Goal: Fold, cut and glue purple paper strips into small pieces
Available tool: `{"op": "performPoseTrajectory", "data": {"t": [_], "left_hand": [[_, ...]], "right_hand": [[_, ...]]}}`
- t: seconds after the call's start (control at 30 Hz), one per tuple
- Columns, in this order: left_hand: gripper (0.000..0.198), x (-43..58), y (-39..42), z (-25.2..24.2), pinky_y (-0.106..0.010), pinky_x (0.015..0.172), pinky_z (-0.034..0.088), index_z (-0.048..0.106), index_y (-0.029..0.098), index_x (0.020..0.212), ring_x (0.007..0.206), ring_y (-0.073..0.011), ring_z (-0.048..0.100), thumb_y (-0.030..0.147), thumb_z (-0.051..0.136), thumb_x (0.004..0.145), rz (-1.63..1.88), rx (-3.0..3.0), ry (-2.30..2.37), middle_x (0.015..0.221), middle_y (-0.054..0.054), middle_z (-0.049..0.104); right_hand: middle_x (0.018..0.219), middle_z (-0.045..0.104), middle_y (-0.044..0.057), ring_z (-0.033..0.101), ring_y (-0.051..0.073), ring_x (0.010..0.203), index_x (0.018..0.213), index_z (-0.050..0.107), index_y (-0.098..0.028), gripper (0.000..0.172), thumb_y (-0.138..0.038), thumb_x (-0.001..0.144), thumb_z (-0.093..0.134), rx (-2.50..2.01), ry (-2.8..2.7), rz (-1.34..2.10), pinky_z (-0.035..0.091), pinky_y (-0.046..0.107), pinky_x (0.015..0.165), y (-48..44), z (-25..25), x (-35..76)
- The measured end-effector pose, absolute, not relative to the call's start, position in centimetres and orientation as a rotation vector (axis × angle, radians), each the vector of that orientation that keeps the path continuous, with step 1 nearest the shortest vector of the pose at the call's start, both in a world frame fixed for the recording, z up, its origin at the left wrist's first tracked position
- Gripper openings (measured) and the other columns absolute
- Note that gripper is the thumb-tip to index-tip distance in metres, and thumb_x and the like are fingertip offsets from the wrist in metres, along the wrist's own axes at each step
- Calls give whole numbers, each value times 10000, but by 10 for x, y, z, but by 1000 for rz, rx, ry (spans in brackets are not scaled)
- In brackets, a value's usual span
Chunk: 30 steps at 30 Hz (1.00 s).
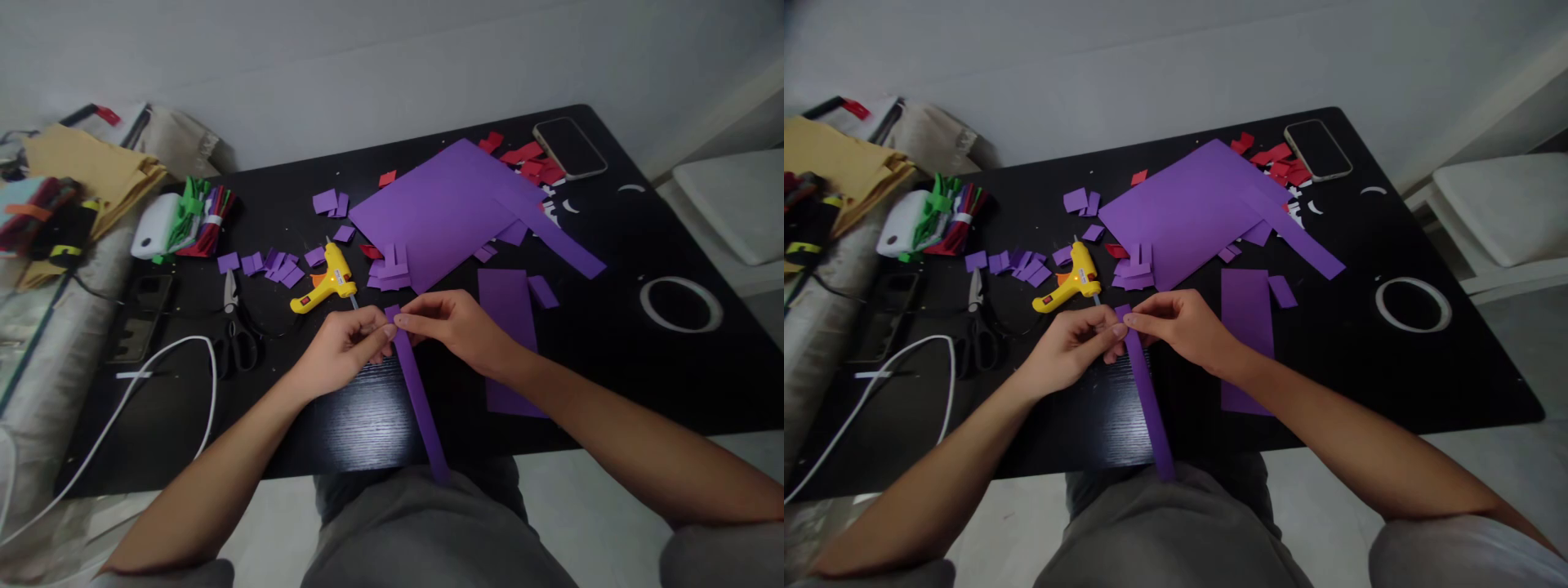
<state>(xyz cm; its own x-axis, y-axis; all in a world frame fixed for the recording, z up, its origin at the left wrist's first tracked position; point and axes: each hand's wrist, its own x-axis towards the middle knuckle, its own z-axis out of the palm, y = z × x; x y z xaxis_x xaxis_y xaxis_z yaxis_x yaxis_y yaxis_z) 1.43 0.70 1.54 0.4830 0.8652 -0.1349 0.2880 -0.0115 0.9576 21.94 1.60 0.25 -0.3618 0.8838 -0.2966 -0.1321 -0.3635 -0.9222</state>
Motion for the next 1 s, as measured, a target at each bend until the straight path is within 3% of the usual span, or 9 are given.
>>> {"op": "performPoseTrajectory", "data": {"t": [0.2, 0.33, 0.43, 0.6, 1.0], "left_hand": [[280, 10, 6, 11, -189, 558, 501, 657, 155, 802, 585, -95, 624, 359, 646, 993, 633, 1639, 1031, 677, -6, 679], [168, 5, 12, 10, -207, 646, 545, 729, 161, 979, 681, -107, 662, 325, 735, 945, 867, 1751, 1041, 780, -19, 718], [220, 5, 17, 12, -228, 719, 577, 759, 176, 1101, 745, -122, 703, 277, 788, 908, 985, 1826, 1006, 863, -35, 768], [139, 4, 18, 14, -250, 743, 581, 812, 201, 1038, 818, -147, 738, 251, 789, 910, 1005, 2016, 977, 936, -53, 812], [117, 4, 19, 12, -228, 684, 570, 808, 190, 978, 743, -128, 727, 220, 828, 867, 1074, 2093, 929, 846, -26, 799]], "right_hand": [[740, 732, -5, 640, 118, 705, 803, 805, -179, 239, -385, 735, 906, -1078, -1100, 1841, 521, 271, 696, 15, 6, 220], [765, 729, -8, 630, 109, 724, 822, 817, -182, 220, -358, 734, 914, -1054, -1014, 1919, 496, 267, 718, 15, 8, 222], [757, 712, -15, 613, 101, 713, 821, 821, -178, 223, -351, 724, 923, -1046, -967, 1972, 481, 265, 713, 15, 8, 222], [760, 713, -11, 617, 108, 728, 819, 823, -179, 222, -343, 711, 928, -1043, -940, 2000, 479, 276, 728, 15, 7, 221], [731, 701, -14, 573, 103, 685, 825, 822, -174, 246, -374, 719, 917, -1075, -1049, 1983, 457, 276, 695, 15, 10, 222]]}}
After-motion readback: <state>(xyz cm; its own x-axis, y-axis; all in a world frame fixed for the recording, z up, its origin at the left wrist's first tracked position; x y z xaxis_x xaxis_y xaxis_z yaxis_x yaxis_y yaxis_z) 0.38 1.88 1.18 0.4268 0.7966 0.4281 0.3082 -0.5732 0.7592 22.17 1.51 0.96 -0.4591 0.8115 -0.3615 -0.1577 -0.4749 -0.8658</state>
